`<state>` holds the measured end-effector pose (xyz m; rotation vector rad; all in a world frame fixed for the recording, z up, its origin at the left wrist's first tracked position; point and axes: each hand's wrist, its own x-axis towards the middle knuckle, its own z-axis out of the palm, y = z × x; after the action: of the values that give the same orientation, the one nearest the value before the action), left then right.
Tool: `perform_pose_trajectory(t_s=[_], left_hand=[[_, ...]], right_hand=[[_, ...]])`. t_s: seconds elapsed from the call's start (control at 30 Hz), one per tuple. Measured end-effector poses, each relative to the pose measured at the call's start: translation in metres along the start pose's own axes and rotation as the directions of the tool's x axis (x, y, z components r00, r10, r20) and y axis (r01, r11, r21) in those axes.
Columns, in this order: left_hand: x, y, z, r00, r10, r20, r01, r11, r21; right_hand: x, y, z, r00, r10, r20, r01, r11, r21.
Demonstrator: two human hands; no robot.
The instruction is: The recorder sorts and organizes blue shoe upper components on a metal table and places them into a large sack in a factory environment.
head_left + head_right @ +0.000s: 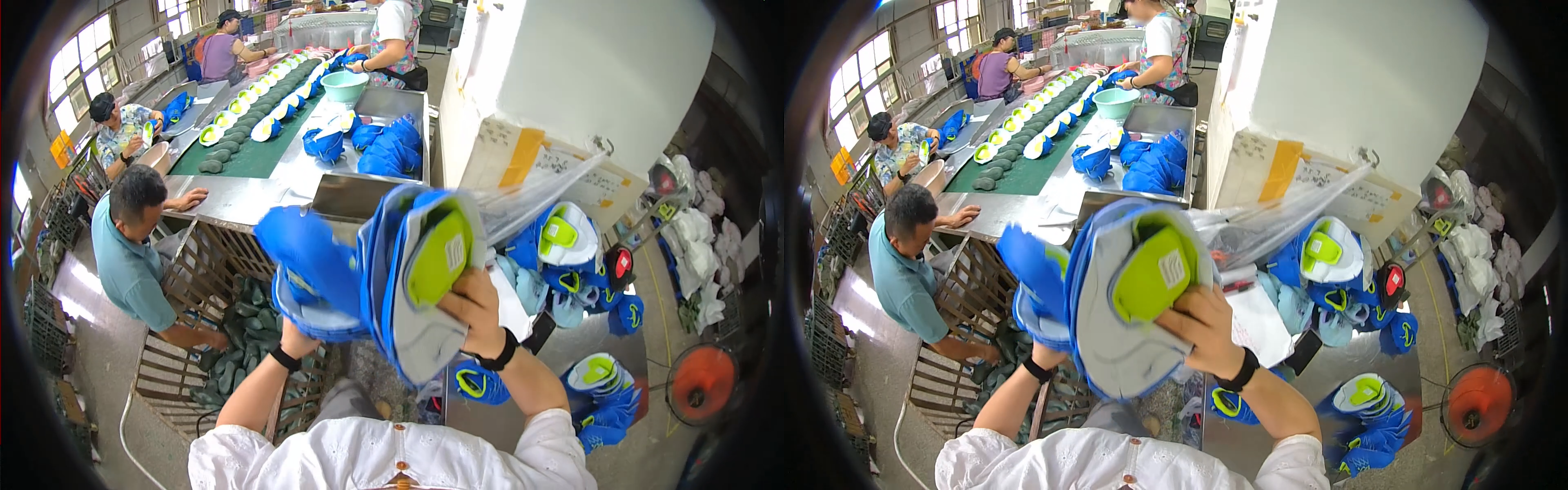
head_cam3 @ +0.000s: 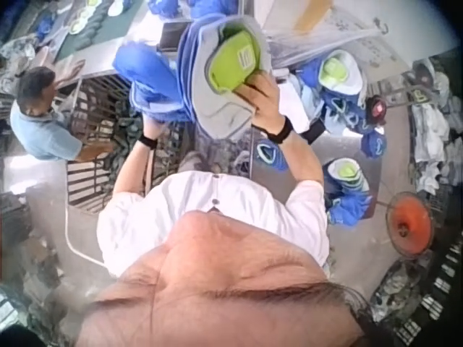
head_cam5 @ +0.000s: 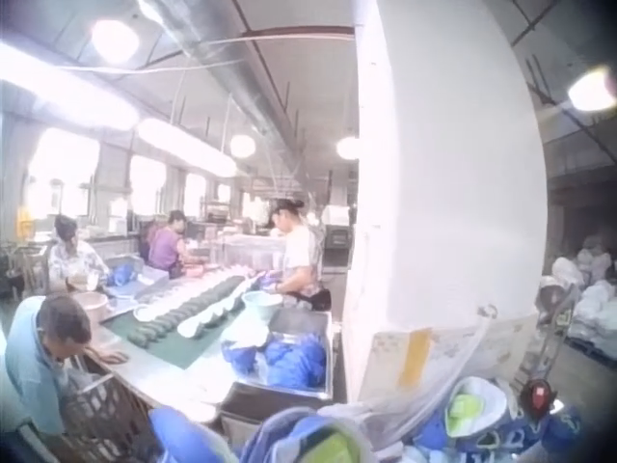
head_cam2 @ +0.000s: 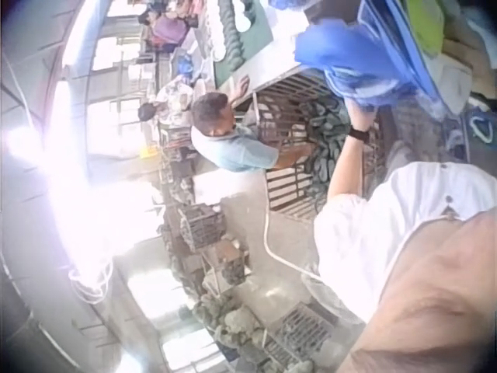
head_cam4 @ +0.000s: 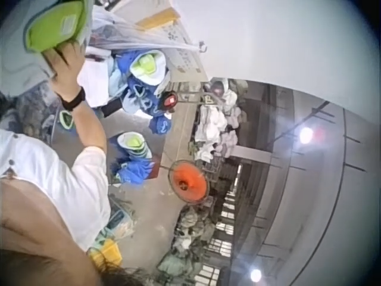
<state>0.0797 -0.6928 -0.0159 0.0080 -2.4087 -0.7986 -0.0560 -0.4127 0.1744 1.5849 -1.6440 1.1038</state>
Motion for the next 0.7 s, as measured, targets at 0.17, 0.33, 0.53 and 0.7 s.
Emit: perform_pose_trajectory(t_s=[0.17, 0.33, 0.53, 0.7], left_hand=[[0.166, -0.069, -0.028, 0.942, 0.333, -0.051, -0.333, 0.943, 0.016], [0.314, -0.120, -0.042, 0.922, 0.097, -0.375, -0.184, 0.962, -0.203], [0.386, -0.235, -0.009, 0.986, -0.111, -0.121, 0.070, 0.950, -0.304], [0.402, -0.292, 0.072, 0.886, -0.376, 0.270, 0.429, 0.887, -0.172]], right_hand=[[0.070, 0.096, 0.062, 0.984, 0.002, -0.176, -0.014, 0.998, -0.069], [0.163, 0.231, 0.138, 0.960, 0.159, -0.229, -0.158, 0.987, 0.021], [0.185, 0.400, 0.247, 0.843, 0.537, -0.022, -0.527, 0.834, 0.161], [0.105, 0.500, 0.296, 0.692, 0.720, 0.052, -0.675, 0.671, -0.307]])
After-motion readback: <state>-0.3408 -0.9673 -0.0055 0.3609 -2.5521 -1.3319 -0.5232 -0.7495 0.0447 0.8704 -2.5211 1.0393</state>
